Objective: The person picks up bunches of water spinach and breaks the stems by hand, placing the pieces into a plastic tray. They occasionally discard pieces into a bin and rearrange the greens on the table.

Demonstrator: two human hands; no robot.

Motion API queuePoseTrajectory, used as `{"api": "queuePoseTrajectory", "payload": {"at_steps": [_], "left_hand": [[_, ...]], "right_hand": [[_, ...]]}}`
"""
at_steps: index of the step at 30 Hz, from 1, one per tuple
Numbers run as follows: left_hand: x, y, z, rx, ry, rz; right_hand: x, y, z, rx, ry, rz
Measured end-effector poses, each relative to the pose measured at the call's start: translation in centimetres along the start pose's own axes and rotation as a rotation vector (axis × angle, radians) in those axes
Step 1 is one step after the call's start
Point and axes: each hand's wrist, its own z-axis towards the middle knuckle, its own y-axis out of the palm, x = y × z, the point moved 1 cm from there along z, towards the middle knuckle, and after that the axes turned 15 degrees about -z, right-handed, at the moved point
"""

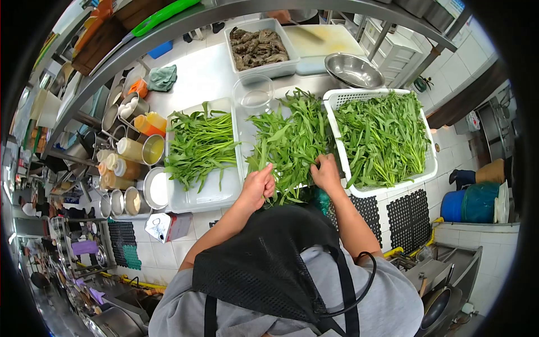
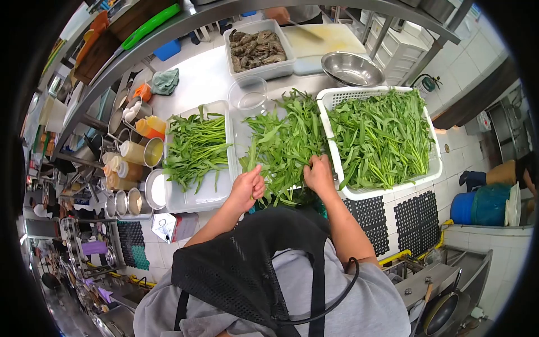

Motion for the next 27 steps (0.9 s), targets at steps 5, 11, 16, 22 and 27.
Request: {"api": "queuePoseTrajectory", "payload": {"at_steps": [5,11,16,22,27], "left_hand": [[-0.7,-0.5,0.1,0.039,0.009,-0.030],[-0.6,-0.8,0.1,0.033,0.093,-0.023],[-0.8,-0.5,0.1,0.032,0.086,-0.002],[0.4,0.2,-0.3,-0.005,0.232,0.028],[2.1,1.7,-0.1,0.032,0.328,0.049]], "right_hand": [[-0.4,-0.9,1.5,-0.126,0.240,0.623],[-4.4,-4.9,1.5,0.016,0.154,1.219],[-4.1,-4.1,1.7,-0.278,0.196,1.097],[-6.0,-6.2,0.1,-0.369,-0.017,1.202],[-5.1,-1.8,-0.6,-0.467,-0.108,1.170]]}}
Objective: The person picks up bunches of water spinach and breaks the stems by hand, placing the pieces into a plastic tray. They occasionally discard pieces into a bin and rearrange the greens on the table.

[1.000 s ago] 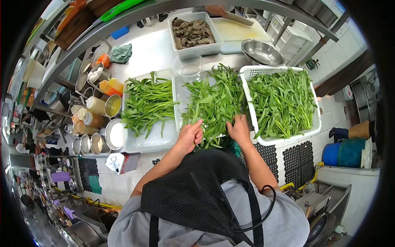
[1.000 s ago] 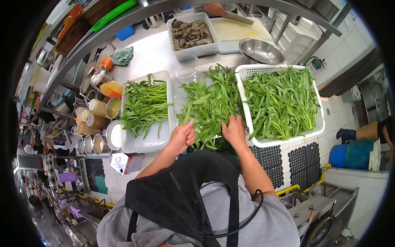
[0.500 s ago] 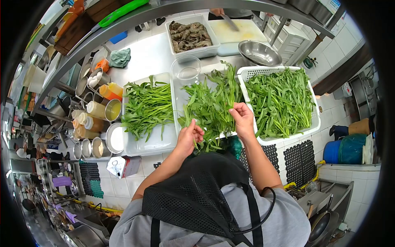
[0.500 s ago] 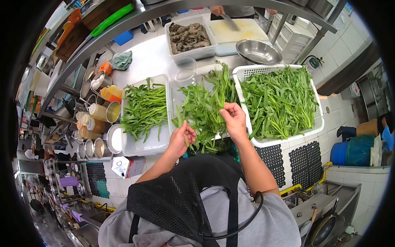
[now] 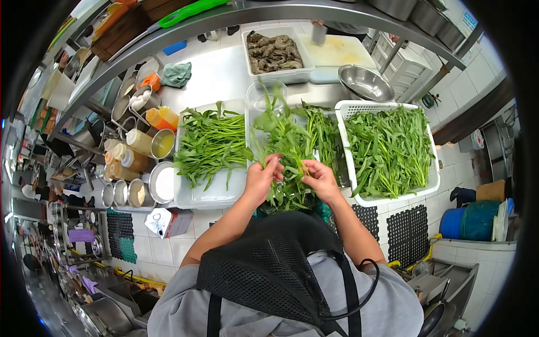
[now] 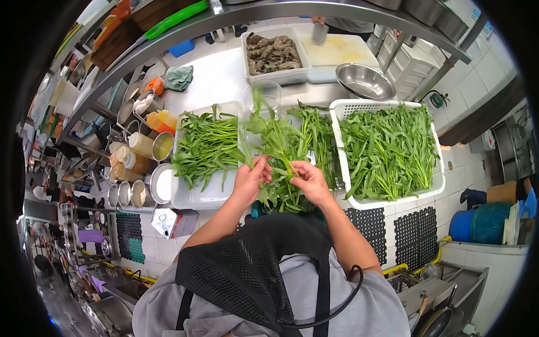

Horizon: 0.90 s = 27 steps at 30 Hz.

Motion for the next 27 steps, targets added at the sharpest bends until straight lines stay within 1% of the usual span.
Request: {"api": "queuePoseTrajectory", "payload": {"at_steps": [1,3,5,8,9,11,12,14,15,17,19,21,22,23,25,26,27], "left_hand": [[-0.1,-0.1,0.3,0.006,0.004,-0.003],[-0.2,-0.6,1.3,-0.005,0.080,0.086],[0.0,-0.8,1.7,0.016,0.080,0.090],[0.5,-0.8,2.1,0.024,0.071,0.123],[0.7,-0.8,2.2,0.017,0.100,0.137],[1.4,-0.6,2.3,0.009,0.130,0.151],[1.9,-0.6,2.5,0.018,0.119,0.063],[2.8,-0.8,2.6,0.042,0.111,-0.065],[3.2,-0.9,2.8,0.044,0.113,-0.065],[3.8,-1.6,3.3,0.050,0.157,-0.093],[4.6,-2.0,3.4,0.038,0.168,-0.100],[5.5,-1.9,3.2,0.047,0.246,-0.108],[5.9,-1.9,3.2,0.044,0.261,-0.107],[6.1,-1.9,3.1,0.043,0.261,-0.107],[6.5,-1.8,2.9,0.048,0.289,-0.128],[6.3,-2.0,2.9,0.049,0.286,-0.127],[6.1,-2.1,2.9,0.035,0.291,-0.127]], "right_hand": [[0.2,0.2,-0.1,-0.007,0.001,-0.001],[0.6,0.5,-0.2,-0.078,0.054,-0.076],[0.0,1.0,-0.5,-0.057,0.040,-0.128],[0.7,0.7,-0.4,-0.079,0.086,-0.288],[0.8,0.5,-0.4,-0.078,0.085,-0.288],[0.7,0.3,-0.5,-0.061,0.082,-0.496],[0.6,0.1,-0.4,-0.062,0.081,-0.496],[0.4,-0.3,-0.3,0.024,0.108,-0.330],[0.5,-0.7,-0.2,0.020,0.108,-0.330],[0.7,-1.3,0.0,0.148,0.087,-0.222],[0.5,-1.7,0.2,0.177,0.100,-0.174],[0.2,-2.3,0.2,0.296,0.180,-0.061],[0.8,-2.9,0.4,0.319,0.232,-0.108],[1.4,-3.1,0.5,0.320,0.231,-0.108],[1.8,-3.5,0.5,0.515,0.079,-0.749],[0.6,-2.8,0.2,0.592,0.079,-0.800],[-0.5,-2.2,0.1,0.592,0.083,-0.799]]}}
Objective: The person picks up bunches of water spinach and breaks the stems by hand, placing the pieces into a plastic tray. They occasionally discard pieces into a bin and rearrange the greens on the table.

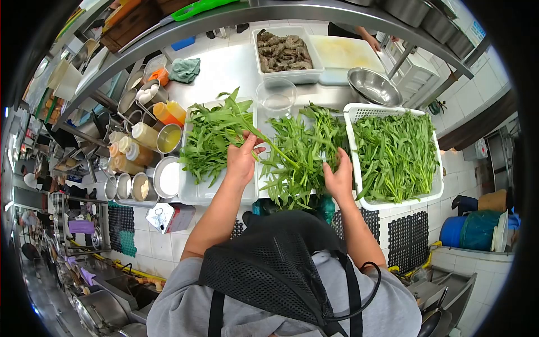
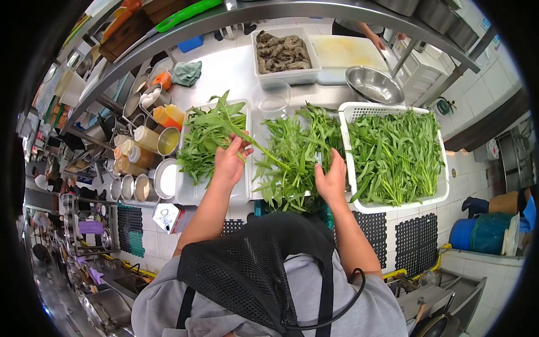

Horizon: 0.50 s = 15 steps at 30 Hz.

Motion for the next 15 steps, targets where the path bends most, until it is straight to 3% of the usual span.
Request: {"api": "queuePoseTrajectory", "payload": {"at_steps": [2,4,8,10,15], "left_hand": [[-0.3,0.3,-0.3,-0.013,-0.003,-0.001],[-0.9,1.3,-0.8,-0.003,-0.112,0.032],[-2.2,2.3,-1.7,-0.030,-0.141,-0.037],[-2.5,2.1,-1.9,-0.065,-0.167,-0.082],[-2.3,1.3,-2.3,-0.080,-0.206,-0.005]], "right_hand": [[-2.6,-1.2,-0.5,0.242,-0.379,-0.309],[-4.7,-1.4,-0.8,0.109,-0.429,-0.206],[-6.9,-0.3,-1.2,0.116,-0.639,-0.121],[-6.6,0.8,-1.2,-0.435,-0.255,0.239],[-5.8,2.2,-2.0,-0.546,-0.222,0.408]]}}
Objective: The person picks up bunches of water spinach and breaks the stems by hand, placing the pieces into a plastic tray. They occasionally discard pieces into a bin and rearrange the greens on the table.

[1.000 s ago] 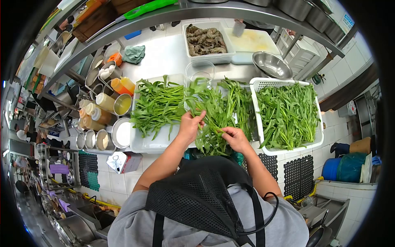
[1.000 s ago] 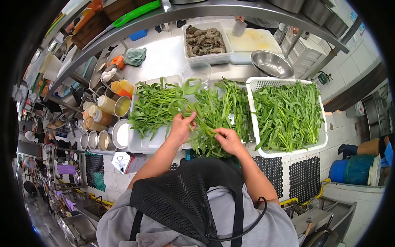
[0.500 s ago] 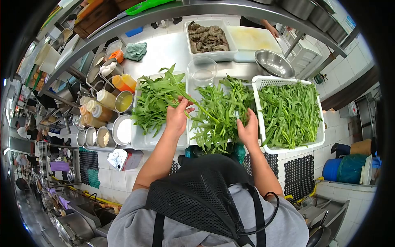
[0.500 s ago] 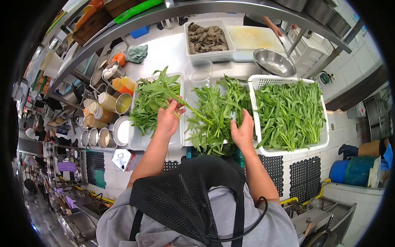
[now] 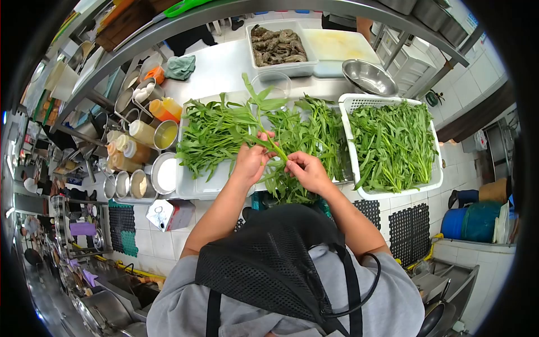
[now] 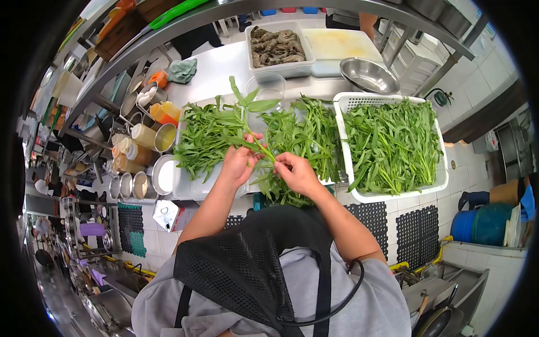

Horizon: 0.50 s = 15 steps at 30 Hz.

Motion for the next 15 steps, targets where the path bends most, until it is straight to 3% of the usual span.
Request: {"api": "queuePoseTrajectory", "payload": {"at_steps": [15], "left_hand": [[-1.3,-0.8,-1.2,-0.218,-0.025,0.079]], "right_hand": [[-1.2,0.4,0.9,-0.039,0.075,0.157]]}}
